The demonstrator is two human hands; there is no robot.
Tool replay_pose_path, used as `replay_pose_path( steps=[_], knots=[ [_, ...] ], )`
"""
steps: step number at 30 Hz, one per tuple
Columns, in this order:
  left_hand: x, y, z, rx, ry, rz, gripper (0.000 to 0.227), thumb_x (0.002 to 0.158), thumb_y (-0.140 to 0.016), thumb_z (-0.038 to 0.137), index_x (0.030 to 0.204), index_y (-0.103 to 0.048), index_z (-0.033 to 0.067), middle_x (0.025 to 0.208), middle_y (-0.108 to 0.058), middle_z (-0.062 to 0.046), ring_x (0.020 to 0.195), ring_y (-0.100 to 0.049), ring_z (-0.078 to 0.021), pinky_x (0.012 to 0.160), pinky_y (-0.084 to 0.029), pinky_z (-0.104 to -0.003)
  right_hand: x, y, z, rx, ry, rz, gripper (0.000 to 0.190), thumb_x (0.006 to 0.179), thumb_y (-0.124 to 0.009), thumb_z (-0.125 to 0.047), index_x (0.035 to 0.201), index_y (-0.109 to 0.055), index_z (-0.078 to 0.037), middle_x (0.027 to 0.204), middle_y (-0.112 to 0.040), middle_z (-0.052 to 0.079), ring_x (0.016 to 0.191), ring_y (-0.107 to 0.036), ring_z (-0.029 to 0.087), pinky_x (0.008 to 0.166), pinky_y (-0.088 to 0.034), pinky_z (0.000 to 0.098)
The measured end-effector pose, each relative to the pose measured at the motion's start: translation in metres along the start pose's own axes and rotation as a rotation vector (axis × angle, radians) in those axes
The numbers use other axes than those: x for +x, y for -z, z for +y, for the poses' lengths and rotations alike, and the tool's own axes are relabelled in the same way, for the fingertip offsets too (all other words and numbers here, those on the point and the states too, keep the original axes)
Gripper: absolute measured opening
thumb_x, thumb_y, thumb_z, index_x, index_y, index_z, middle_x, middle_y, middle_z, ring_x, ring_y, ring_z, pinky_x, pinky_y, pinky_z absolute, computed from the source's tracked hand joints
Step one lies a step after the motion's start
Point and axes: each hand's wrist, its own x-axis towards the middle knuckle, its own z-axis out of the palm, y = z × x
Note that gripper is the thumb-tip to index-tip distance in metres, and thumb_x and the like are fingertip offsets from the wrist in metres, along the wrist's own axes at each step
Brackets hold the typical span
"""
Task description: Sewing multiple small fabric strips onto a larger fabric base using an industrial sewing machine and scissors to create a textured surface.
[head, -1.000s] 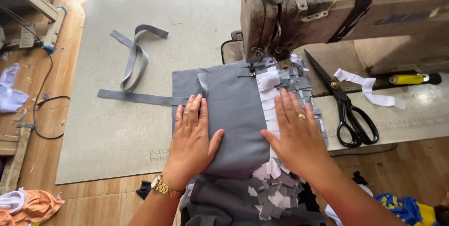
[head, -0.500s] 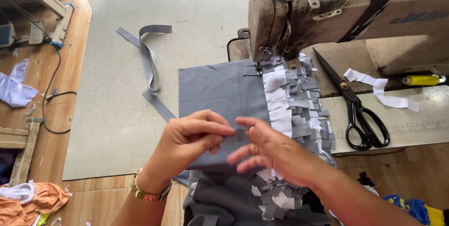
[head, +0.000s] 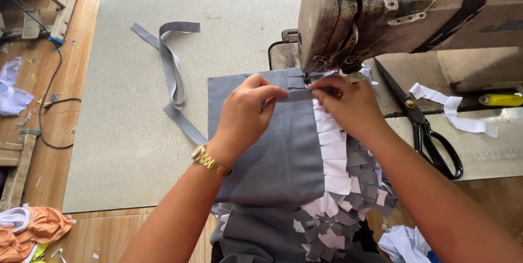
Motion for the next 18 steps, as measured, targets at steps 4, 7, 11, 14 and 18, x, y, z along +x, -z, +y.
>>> replay_pose_path(
  steps=[4,7,11,14,18],
  knots=[
    [0.01,-0.027,-0.016,0.127,-0.02,-0.006,0.017,0.101,-0.071,0.015,0.103,-0.082,0.0276,0.095,-0.066,0.003,0.076,-0.072,-0.0334,0.067,-0.063,-0.049,0.014,-0.005,0.004,-0.092,-0.056,0.031,0.014,0.091,-0.088,-0.019,0.105,-0.086,-0.021,0.067,-0.076,0.003,0.051,-0.072,0.011,0.048,-0.058,0.0201],
    [0.012,-0.04,-0.03,0.211,-0.048,-0.067,0.021,0.097,-0.069,0.016,0.104,-0.081,0.0332,0.1,-0.061,0.004,0.088,-0.074,-0.0323,0.068,-0.063,-0.05,0.011,-0.001,-0.011,0.006,-0.107,0.052,0.02,0.085,-0.085,-0.009,0.105,-0.083,-0.012,0.064,-0.072,0.008,0.047,-0.069,0.013,0.048,-0.059,0.0223],
    [0.013,-0.041,-0.034,0.267,-0.077,-0.093,0.027,0.096,-0.067,0.013,0.106,-0.081,0.0339,0.103,-0.058,0.003,0.09,-0.074,-0.0323,0.068,-0.063,-0.05,0.014,-0.003,-0.01,0.039,-0.128,0.09,0.018,0.085,-0.084,-0.01,0.102,-0.082,-0.01,0.06,-0.071,0.009,0.045,-0.07,0.016,0.044,-0.059,0.0245],
    [0.012,-0.04,-0.033,0.283,-0.07,-0.083,0.028,0.095,-0.067,0.012,0.106,-0.081,0.0332,0.104,-0.057,0.004,0.092,-0.074,-0.031,0.068,-0.063,-0.05,0.015,-0.005,-0.002,0.031,-0.107,0.115,0.014,0.086,-0.085,-0.01,0.097,-0.079,-0.007,0.057,-0.069,0.01,0.043,-0.07,0.017,0.043,-0.057,0.0256],
    [0.016,-0.041,-0.03,0.333,-0.322,0.053,0.024,0.086,-0.075,0.017,0.107,-0.083,0.0248,0.116,-0.059,-0.002,0.114,-0.065,-0.0346,0.089,-0.055,-0.048,0.012,0.003,-0.019,0.098,-0.066,0.09,0.018,0.088,-0.081,-0.007,0.093,-0.068,0.002,0.058,-0.069,0.014,0.043,-0.07,0.019,0.044,-0.057,0.0285]
  ],
)
